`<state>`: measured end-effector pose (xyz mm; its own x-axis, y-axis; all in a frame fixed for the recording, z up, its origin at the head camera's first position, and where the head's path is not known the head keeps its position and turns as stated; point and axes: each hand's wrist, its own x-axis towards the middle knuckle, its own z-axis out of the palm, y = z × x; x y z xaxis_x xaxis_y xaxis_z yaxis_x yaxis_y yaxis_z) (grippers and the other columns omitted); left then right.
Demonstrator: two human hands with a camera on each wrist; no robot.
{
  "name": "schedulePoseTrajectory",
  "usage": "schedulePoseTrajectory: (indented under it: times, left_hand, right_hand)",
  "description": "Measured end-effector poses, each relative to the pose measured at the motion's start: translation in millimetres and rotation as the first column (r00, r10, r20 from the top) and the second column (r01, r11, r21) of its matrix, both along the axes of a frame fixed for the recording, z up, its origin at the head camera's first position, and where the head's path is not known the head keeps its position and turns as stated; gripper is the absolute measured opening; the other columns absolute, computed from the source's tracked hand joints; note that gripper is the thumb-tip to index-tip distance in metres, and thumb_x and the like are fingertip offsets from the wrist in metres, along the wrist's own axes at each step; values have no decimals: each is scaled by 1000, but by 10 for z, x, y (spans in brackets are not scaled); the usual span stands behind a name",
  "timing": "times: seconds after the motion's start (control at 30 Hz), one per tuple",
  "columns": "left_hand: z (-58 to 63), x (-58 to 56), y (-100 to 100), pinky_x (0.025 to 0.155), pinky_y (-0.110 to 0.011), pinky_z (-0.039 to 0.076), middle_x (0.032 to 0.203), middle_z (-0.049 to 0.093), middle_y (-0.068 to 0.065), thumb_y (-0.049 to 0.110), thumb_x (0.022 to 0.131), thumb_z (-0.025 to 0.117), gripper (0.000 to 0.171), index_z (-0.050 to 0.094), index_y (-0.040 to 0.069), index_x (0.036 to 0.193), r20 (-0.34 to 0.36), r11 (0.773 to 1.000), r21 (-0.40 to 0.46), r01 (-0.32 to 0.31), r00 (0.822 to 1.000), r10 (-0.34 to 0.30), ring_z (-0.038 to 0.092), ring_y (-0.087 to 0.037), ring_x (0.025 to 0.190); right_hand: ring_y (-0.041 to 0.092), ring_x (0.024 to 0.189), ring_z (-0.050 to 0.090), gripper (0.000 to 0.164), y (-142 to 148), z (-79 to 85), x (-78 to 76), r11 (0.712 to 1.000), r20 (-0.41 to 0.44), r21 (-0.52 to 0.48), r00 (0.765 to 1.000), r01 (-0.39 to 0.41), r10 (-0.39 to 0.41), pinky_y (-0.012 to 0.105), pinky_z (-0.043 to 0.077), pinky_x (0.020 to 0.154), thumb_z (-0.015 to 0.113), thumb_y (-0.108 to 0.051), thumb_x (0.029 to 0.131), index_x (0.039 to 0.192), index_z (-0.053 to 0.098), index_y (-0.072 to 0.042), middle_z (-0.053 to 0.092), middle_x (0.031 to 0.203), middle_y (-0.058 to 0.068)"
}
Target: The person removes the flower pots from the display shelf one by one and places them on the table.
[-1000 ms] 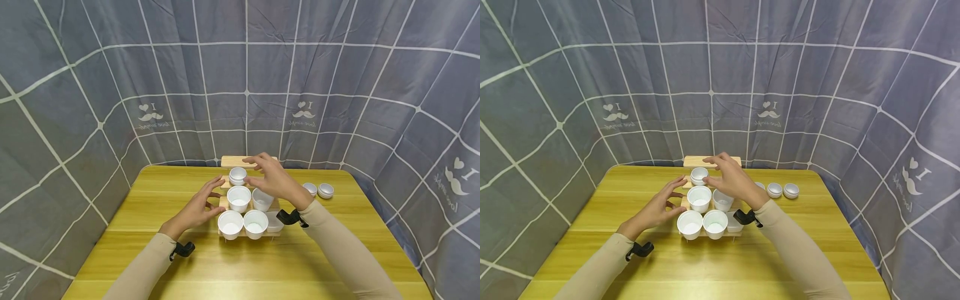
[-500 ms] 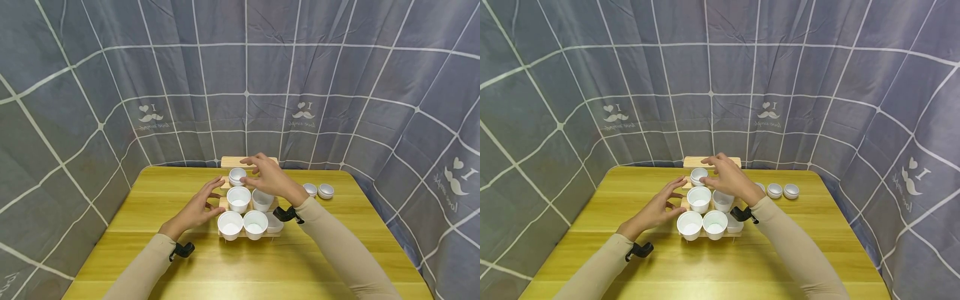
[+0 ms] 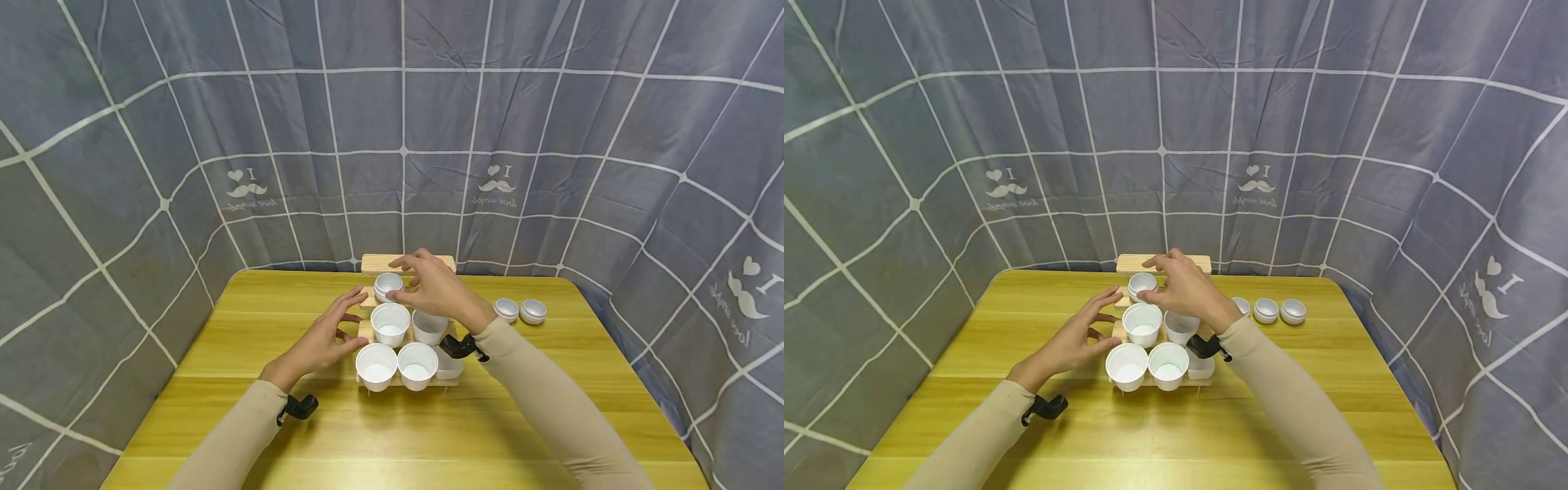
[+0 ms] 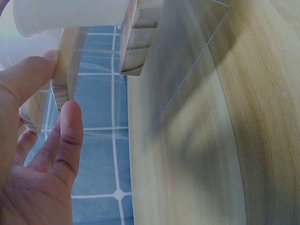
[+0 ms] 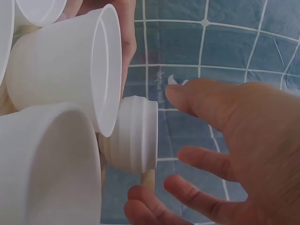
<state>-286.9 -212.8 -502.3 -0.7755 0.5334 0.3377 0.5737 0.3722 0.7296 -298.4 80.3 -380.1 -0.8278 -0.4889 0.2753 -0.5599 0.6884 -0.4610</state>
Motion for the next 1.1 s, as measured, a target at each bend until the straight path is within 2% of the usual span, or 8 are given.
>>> schedulePoseTrajectory:
  times: [0.23, 0.63, 1.1]
  left_hand:
    - [7, 13, 1, 93, -29, 68, 195, 22, -18, 9, 106, 87, 92, 36, 13, 183, 9, 1000, 5, 0, 1000, 0, 71, -52, 144]
    - [12, 16, 4, 94, -29, 68, 195, 22, -16, 10, 107, 87, 92, 36, 14, 183, 3, 1000, -2, -2, 1000, 2, 72, -49, 144]
    - [8, 14, 1, 92, -29, 69, 195, 23, -15, 8, 106, 87, 92, 37, 14, 182, -10, 1000, -7, -7, 1000, 7, 73, -46, 142]
  right_hand:
    - [32, 111, 81, 62, -47, -7, -10, 1000, -6, 14, 1000, 26, -26, 43, 69, 91, 92, -39, 104, 157, 73, -13, 68, 141, 19]
    - [27, 106, 79, 64, -108, -32, -27, 998, -18, 37, 999, 51, -50, 39, 66, 85, 93, -44, 102, 155, 75, -13, 70, 142, 18]
    - [25, 102, 74, 59, -165, -51, -46, 998, -34, 36, 998, 55, -54, 40, 64, 85, 96, -40, 99, 149, 79, -14, 71, 140, 17]
